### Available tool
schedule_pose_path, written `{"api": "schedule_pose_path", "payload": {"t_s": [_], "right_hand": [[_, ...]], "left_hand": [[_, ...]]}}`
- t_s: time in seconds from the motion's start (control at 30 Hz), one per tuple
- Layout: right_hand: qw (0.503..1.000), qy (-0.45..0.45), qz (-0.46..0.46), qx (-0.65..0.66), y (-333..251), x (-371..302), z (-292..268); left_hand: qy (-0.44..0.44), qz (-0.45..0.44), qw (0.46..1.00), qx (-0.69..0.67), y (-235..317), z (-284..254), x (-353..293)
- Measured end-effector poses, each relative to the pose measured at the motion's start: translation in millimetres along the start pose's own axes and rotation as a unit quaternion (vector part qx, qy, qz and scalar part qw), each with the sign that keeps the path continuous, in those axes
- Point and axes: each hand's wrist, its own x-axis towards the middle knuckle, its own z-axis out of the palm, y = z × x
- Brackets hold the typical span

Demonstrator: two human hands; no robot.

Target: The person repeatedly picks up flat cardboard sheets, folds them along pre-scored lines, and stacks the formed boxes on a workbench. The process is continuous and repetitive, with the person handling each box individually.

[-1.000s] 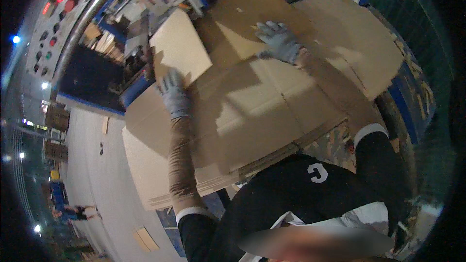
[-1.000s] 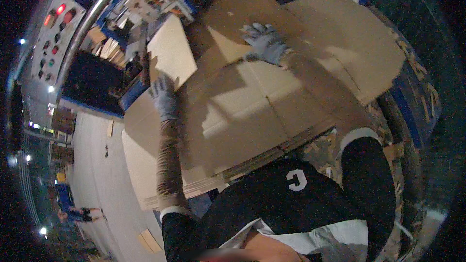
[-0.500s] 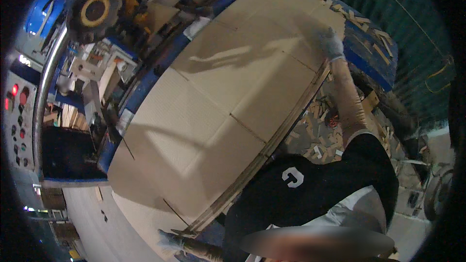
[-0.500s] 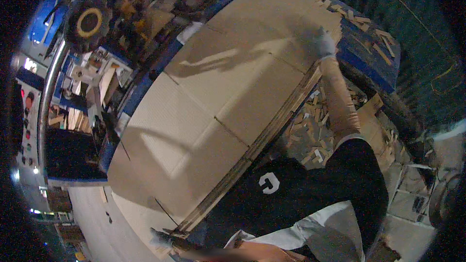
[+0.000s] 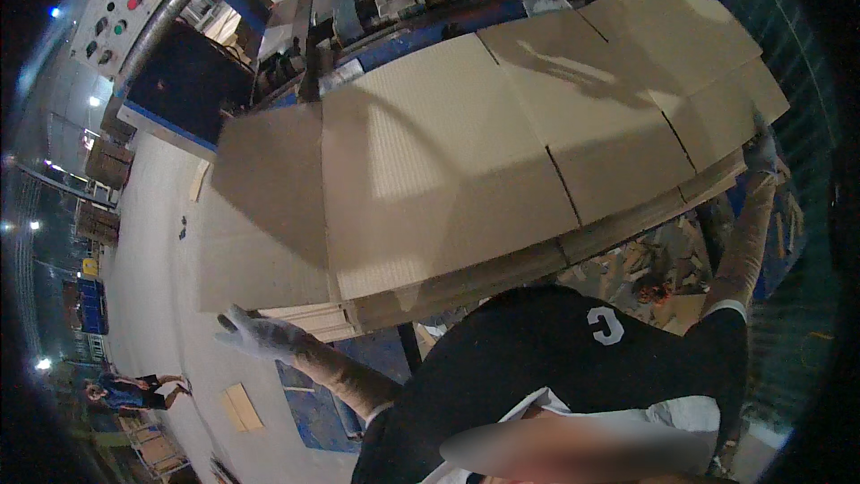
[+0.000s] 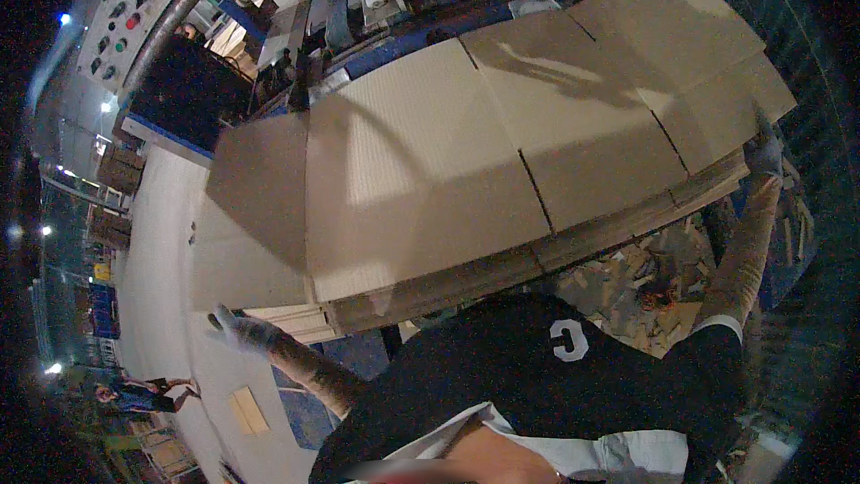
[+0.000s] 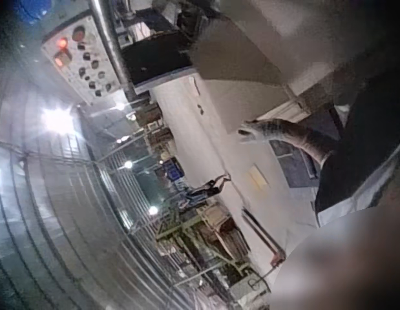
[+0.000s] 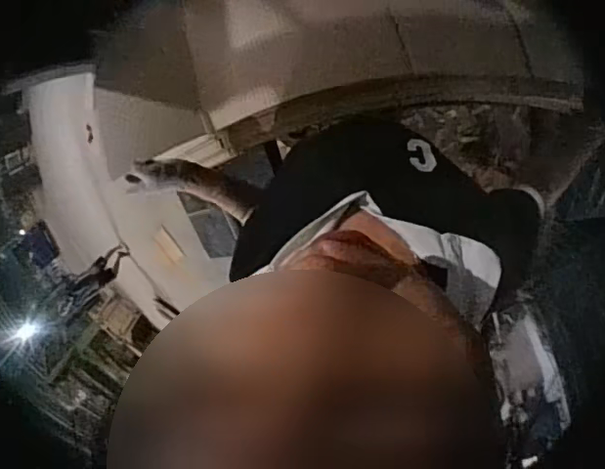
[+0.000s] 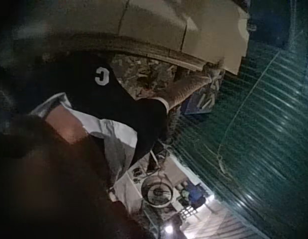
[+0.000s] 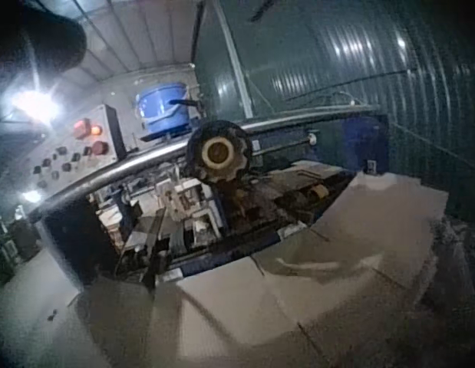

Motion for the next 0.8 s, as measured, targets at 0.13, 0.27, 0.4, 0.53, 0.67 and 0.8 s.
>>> {"api": "schedule_pose_path", "payload": {"t_s": [0.13,0.27,0.4,0.53,0.67,0.8], "right_hand": [[0.943,0.006,0.217,0.254,-54.7,-9.5,10.5],[0.985,0.082,-0.114,-0.099,-146.3,-112.0,4.0],[0.976,0.102,-0.036,-0.19,-245.3,-234.8,38.8],[0.846,-0.262,-0.404,-0.231,-305.0,-294.8,99.6],[0.715,-0.421,-0.497,-0.253,-303.1,-295.3,159.0],[0.71,-0.46,-0.482,-0.228,-280.4,-285.3,178.8]], "left_hand": [[-0.206,-0.163,0.964,-0.031,2.5,9.4,9.0],[-0.286,-0.057,0.956,-0.017,2.8,-1.4,2.1],[-0.271,-0.063,0.949,0.146,2.8,-20.6,-24.1],[-0.457,0.065,0.872,0.163,5.5,-10.8,-66.9],[-0.689,0.316,0.609,0.231,16.2,19.3,-116.0],[-0.72,0.387,0.504,0.28,20.1,43.0,-132.3]]}}
